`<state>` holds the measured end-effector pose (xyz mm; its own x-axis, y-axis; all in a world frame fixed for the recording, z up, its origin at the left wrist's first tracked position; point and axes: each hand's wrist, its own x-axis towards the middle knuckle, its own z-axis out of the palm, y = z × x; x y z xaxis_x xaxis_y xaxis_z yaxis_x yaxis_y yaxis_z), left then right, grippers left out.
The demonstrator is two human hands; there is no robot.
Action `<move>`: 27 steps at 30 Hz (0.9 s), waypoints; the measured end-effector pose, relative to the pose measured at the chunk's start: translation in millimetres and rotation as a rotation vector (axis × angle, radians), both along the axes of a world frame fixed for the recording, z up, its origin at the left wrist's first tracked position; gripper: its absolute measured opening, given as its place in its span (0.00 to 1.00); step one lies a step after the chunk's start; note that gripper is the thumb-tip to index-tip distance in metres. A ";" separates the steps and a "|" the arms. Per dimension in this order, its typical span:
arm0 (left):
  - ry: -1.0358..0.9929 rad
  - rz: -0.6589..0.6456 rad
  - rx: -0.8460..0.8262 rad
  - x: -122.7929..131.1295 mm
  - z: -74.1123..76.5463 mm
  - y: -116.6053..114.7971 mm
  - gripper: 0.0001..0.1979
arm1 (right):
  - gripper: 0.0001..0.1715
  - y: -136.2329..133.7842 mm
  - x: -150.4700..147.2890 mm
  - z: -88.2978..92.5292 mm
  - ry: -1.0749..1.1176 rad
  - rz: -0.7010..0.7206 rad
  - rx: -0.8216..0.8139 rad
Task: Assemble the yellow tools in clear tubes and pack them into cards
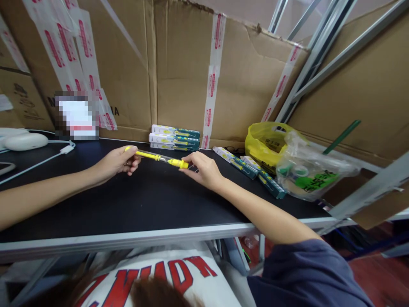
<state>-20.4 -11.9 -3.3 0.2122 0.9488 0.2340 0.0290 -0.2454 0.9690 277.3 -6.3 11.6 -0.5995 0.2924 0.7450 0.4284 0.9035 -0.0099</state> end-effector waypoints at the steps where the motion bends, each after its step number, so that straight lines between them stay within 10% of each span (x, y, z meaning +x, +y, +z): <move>1: 0.000 0.000 0.006 0.6 0.2 -1.1 0.24 | 0.11 -2.3 -2.0 -0.8 0.037 -0.002 -0.048; 7: 0.088 -0.017 0.117 1.3 -1.0 -4.0 0.23 | 0.18 -9.0 -8.3 -4.6 0.314 -0.048 -0.381; 27: 0.155 -0.131 -0.065 -5.5 -17.9 13.0 0.25 | 0.15 -13.2 -13.6 -3.6 0.255 0.016 -0.347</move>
